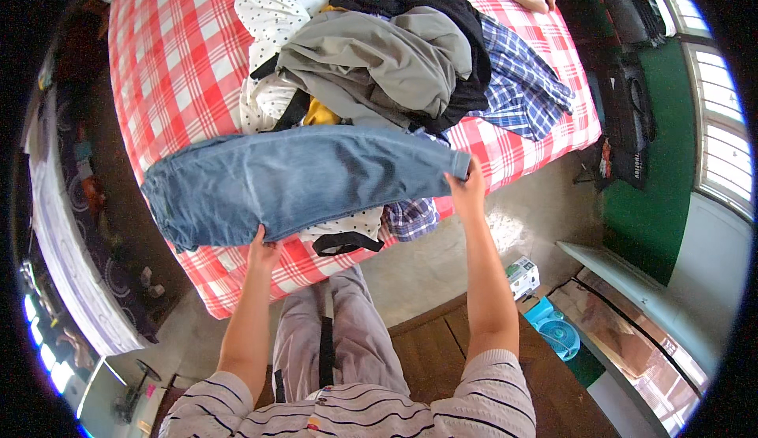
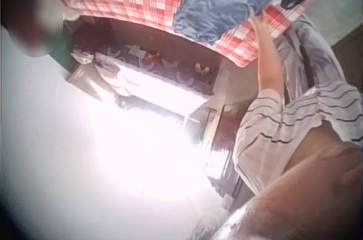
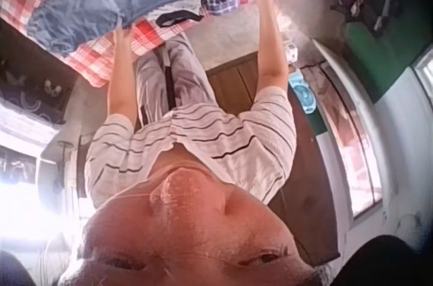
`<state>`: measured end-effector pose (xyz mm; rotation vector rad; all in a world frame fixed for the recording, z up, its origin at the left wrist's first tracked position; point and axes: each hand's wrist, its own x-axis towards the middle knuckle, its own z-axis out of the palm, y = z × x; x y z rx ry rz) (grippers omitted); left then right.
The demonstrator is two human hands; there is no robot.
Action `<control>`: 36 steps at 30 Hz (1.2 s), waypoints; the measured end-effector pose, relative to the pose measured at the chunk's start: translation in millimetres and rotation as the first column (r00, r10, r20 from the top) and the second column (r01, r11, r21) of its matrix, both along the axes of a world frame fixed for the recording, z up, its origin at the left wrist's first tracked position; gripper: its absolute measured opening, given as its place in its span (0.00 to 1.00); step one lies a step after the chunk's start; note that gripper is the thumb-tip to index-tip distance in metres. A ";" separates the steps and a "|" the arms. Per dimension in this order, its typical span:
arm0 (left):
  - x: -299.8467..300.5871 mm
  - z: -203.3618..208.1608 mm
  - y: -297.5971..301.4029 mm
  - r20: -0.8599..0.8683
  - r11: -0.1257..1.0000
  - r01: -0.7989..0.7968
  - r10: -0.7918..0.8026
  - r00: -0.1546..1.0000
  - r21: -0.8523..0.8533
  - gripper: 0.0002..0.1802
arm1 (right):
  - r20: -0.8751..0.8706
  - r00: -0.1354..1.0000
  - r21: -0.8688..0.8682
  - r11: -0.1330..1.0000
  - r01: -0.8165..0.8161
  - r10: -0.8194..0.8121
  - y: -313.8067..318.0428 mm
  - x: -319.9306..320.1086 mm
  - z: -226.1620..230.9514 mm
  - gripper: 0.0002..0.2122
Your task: The person folds various clothing items on a bed, including jeans, a polka-dot top, yellow shorts, grey pants, a plaid shirt, and a black top. They smooth and align each item before folding it into a neat stack.
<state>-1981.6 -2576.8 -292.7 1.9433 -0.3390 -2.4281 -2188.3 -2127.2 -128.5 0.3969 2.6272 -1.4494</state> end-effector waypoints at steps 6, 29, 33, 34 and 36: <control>-26.1 43.6 23.4 0.421 0.934 0.289 -0.181 0.889 -0.209 0.16 | -0.286 0.917 0.194 0.954 -0.227 0.277 -33.8 41.4 95.7 0.18; -115.5 330.5 165.3 -0.519 0.740 0.656 -0.623 0.586 -0.147 0.37 | -0.190 0.955 -0.095 0.964 -0.250 0.229 -159.0 81.8 171.0 0.16; -103.8 306.5 145.5 -0.553 0.775 0.613 -0.582 0.596 -0.155 0.38 | 0.115 0.985 -0.284 0.946 0.155 -0.127 -124.9 62.1 156.3 0.11; -100.7 306.9 132.7 -0.529 0.746 0.648 -0.616 0.584 -0.152 0.36 | 0.144 0.971 -0.275 0.935 0.223 -0.190 -113.7 46.4 165.8 0.11; -104.9 320.5 125.3 -0.465 0.739 0.639 -0.653 0.598 -0.214 0.35 | -0.015 0.995 -0.297 0.951 0.086 -0.095 -82.1 31.2 152.5 0.10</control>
